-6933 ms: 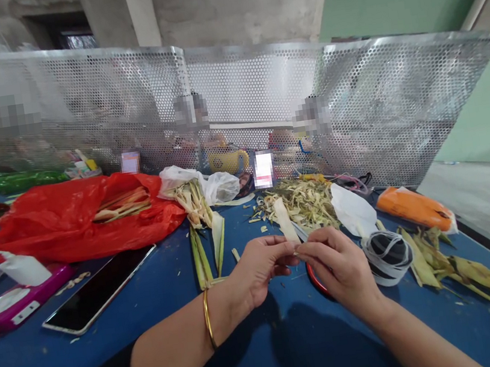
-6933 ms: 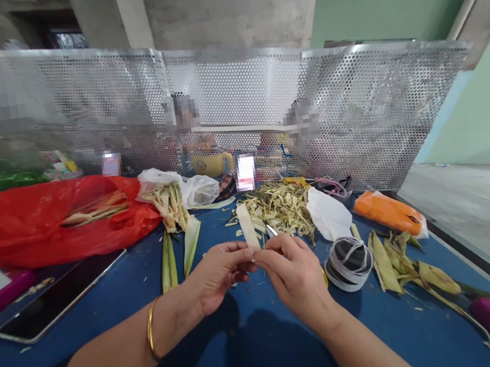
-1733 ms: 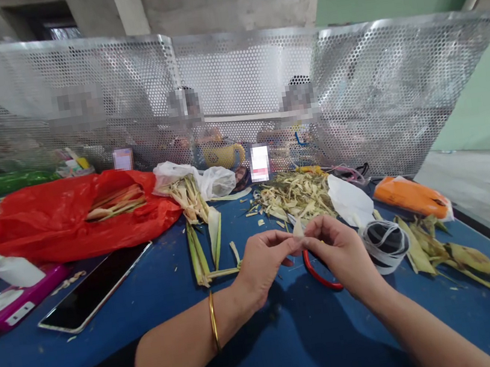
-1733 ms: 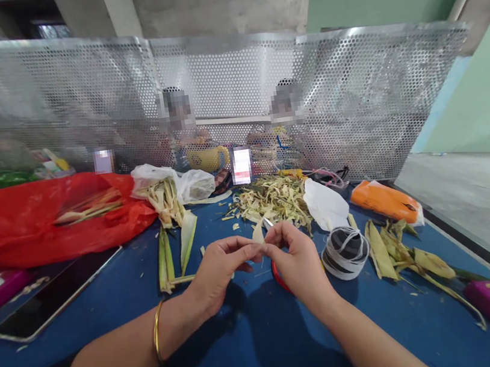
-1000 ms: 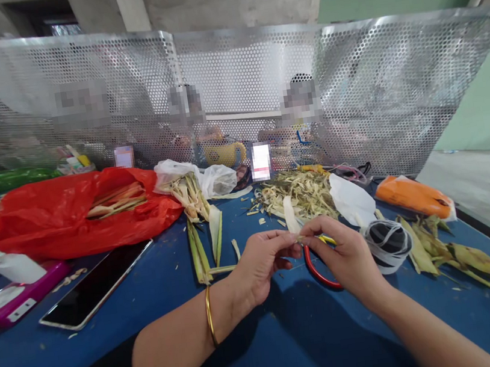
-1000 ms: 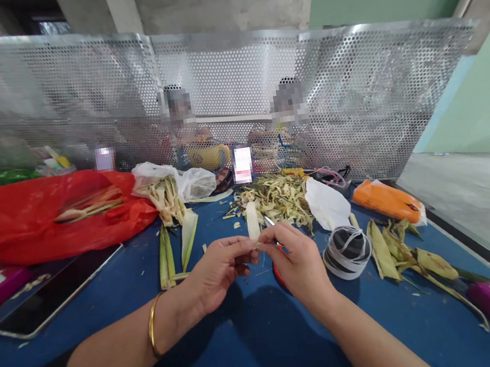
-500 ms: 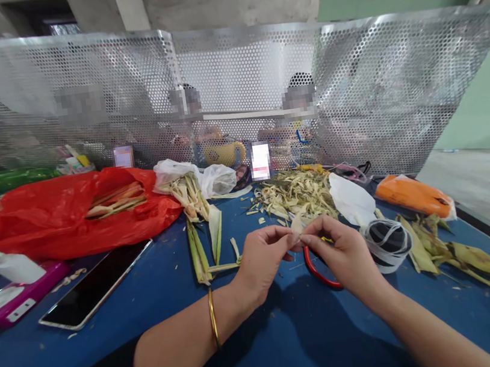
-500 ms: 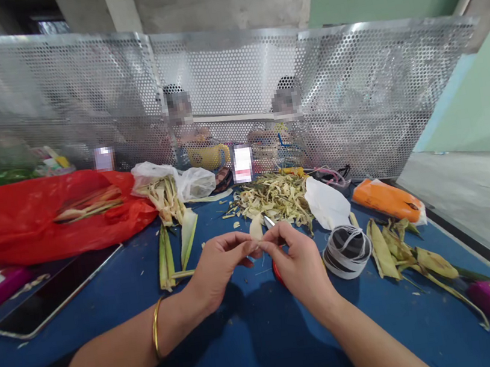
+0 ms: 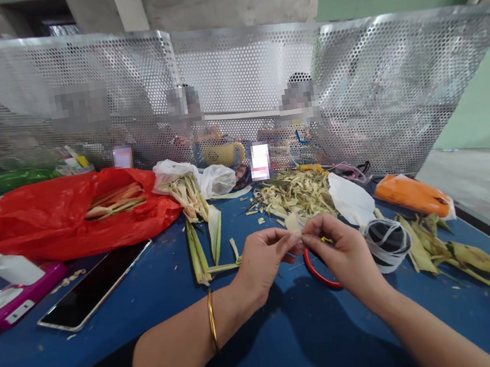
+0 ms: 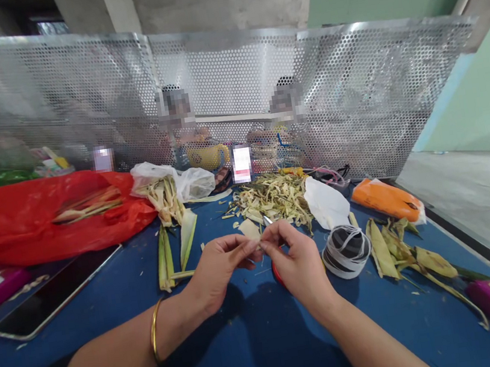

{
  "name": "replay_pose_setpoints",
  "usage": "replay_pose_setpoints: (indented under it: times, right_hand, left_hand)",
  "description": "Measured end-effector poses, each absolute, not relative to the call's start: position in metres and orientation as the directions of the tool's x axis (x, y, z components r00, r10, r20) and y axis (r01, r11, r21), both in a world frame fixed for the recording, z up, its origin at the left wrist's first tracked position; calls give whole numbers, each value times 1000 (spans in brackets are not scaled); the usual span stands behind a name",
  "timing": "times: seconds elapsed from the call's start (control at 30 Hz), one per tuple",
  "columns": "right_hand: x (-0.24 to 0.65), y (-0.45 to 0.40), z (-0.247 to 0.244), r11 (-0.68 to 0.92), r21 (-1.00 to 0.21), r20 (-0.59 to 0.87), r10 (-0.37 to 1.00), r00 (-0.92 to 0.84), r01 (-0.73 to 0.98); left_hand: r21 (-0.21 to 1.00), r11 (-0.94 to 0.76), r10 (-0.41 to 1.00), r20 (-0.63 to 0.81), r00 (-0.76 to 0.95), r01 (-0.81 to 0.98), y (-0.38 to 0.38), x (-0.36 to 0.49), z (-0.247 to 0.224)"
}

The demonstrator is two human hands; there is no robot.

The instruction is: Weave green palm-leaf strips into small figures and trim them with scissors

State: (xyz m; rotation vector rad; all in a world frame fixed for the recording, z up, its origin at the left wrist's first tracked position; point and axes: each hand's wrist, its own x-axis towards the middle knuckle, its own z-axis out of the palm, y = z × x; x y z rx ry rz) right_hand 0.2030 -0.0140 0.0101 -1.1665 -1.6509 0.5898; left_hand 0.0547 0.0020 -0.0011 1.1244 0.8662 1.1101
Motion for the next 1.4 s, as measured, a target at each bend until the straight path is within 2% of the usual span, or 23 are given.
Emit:
replay_pose_setpoints:
  times: [0.17, 0.47, 0.6, 0.73, 0.93, 1.1, 1.23, 1.4]
  right_hand:
    - [203, -15, 12, 471, -784, 481, 873, -83, 405]
    - [206, -12, 12, 552, -648, 567, 810, -150, 525]
    - [208, -12, 11, 559, -619, 575, 801, -167, 552]
    - [207, -12, 10, 542, -605, 564, 809, -168, 583]
    - [206, -13, 11, 462, -689, 475, 870, -133, 559]
    - [208, -10, 8, 382, -781, 404, 912, -67, 494]
    - [208, -7, 6, 328, -856, 343, 939, -34, 399]
    - [206, -8, 7, 340, -893, 334, 940, -71, 295]
  left_hand:
    - [939, 163, 961, -82, 265, -302, 3, 54, 2]
    - [858, 323, 923, -194, 331, -399, 3, 52, 6]
    - [865, 324, 923, -200, 329, -382, 4, 52, 5]
    - [921, 232, 953, -150, 265, -313, 4, 53, 5]
    - [980, 35, 981, 3, 193, -197, 4, 53, 2]
    - [988, -38, 978, 67, 198, -147, 3, 54, 2]
    - [991, -49, 978, 73, 198, -124, 3, 55, 3]
    - [988, -12, 973, 48, 227, -157, 4, 53, 2]
